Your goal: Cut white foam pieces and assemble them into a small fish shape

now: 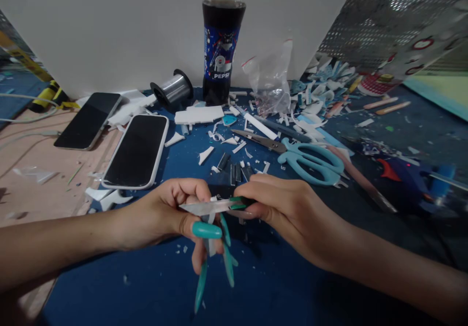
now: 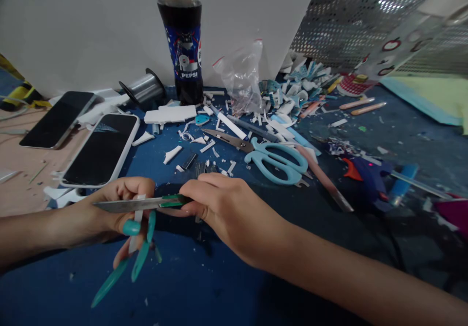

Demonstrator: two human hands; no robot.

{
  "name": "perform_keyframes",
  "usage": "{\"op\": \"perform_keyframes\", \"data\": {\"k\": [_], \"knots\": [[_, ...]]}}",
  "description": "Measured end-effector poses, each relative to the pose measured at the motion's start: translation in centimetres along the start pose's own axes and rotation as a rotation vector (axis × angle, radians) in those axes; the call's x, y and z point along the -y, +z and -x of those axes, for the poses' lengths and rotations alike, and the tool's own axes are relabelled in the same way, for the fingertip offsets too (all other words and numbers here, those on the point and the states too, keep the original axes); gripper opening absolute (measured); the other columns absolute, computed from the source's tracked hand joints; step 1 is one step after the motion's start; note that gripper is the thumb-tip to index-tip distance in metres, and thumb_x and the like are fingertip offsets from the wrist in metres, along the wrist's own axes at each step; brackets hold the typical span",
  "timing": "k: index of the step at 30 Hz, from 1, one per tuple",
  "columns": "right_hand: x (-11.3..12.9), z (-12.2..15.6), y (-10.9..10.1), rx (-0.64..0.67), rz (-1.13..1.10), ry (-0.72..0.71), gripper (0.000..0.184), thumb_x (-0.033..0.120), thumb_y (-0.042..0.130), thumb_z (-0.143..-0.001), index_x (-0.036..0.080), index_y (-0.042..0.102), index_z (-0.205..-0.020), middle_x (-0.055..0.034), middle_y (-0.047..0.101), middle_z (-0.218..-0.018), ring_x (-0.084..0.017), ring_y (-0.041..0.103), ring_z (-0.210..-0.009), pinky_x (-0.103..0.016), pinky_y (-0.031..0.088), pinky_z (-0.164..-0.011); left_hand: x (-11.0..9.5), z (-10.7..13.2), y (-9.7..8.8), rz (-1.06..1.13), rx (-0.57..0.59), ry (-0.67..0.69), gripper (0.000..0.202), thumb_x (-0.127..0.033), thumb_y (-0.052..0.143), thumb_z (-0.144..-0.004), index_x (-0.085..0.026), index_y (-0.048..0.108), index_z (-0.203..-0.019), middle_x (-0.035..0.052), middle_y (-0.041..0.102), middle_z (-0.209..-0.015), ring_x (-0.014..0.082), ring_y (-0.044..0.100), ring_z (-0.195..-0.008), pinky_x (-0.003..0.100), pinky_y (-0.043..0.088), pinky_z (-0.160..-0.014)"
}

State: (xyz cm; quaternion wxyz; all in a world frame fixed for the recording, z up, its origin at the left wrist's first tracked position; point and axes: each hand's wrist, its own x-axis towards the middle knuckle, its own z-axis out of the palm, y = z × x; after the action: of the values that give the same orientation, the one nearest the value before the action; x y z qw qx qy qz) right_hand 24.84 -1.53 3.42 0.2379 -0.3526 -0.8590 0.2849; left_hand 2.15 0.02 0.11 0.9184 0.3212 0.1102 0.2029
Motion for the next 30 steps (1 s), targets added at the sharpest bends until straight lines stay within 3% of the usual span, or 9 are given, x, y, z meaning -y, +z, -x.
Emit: {"op": "perform_keyframes", "data": {"k": [6,14,20,25,28,30], "knots": [[0.32,-0.08,-0.03,0.036,0.002,0.031,0.018,0.013,0.046,-0.096,0.016,0.060,-0.085,-0.0018,0.058,-0.073,-0.011,0.048,-0.061,-0.021,0.035,-0.052,0.01,0.02,0.03,-0.041,-0.072,-0.075,0.005,-0.011,0.068,-0.086,-0.014,0.066,-0.084,0.0034,0.079,-0.082,0.0129,0.072,-0.058,0.022,0.058,-0.055],[-0.05,0.04,-0.06,0.011,-0.015,0.049,0.016,0.012,0.046,-0.094,0.016,0.059,-0.087,-0.0035,0.062,-0.075,-0.012,0.053,-0.064,-0.022,0.038,-0.054,0.19,0.14,-0.23,-0.065,-0.101,-0.079,0.006,-0.011,0.070,-0.085,-0.016,0.067,-0.087,0.0030,0.079,-0.083,0.0156,0.076,-0.066,0.026,0.061,-0.069],[-0.23,-0.10,-0.09,0.012,-0.005,0.077,0.016,0.010,0.045,-0.092,0.017,0.057,-0.083,-0.0031,0.061,-0.073,-0.012,0.053,-0.062,-0.022,0.038,-0.054,-0.10,0.02,0.16,-0.047,-0.120,-0.046,0.007,-0.013,0.072,-0.084,-0.014,0.067,-0.089,0.0045,0.079,-0.085,0.0155,0.076,-0.068,0.023,0.061,-0.070],[-0.46,0.02,-0.05,-0.023,-0.056,0.177,0.023,0.020,0.040,-0.097,0.019,0.056,-0.081,-0.0008,0.058,-0.067,-0.010,0.049,-0.054,-0.023,0.035,-0.048,0.15,0.10,-0.05,-0.202,-0.224,0.112,0.032,-0.014,0.070,-0.086,-0.026,0.064,-0.115,0.0006,0.079,-0.090,0.0153,0.076,-0.081,0.026,0.060,-0.082],[-0.51,0.27,-0.06,-0.075,-0.090,0.255,0.032,0.033,0.034,-0.102,0.020,0.052,-0.079,0.0041,0.046,-0.055,-0.008,0.039,-0.043,-0.024,0.028,-0.041,0.39,0.33,-0.21,-0.365,-0.327,0.194,0.045,-0.017,0.072,-0.085,-0.036,0.061,-0.125,-0.0032,0.078,-0.088,0.0134,0.075,-0.087,0.021,0.058,-0.081],[-0.48,0.41,-0.01,-0.109,-0.125,0.292,0.038,0.041,0.031,-0.103,0.021,0.046,-0.074,0.0059,0.039,-0.051,-0.008,0.034,-0.040,-0.025,0.027,-0.040,0.46,0.50,-0.26,-0.459,-0.390,0.210,0.045,-0.017,0.071,-0.086,-0.037,0.061,-0.125,-0.0029,0.078,-0.089,0.0117,0.074,-0.088,0.018,0.056,-0.080]]}}
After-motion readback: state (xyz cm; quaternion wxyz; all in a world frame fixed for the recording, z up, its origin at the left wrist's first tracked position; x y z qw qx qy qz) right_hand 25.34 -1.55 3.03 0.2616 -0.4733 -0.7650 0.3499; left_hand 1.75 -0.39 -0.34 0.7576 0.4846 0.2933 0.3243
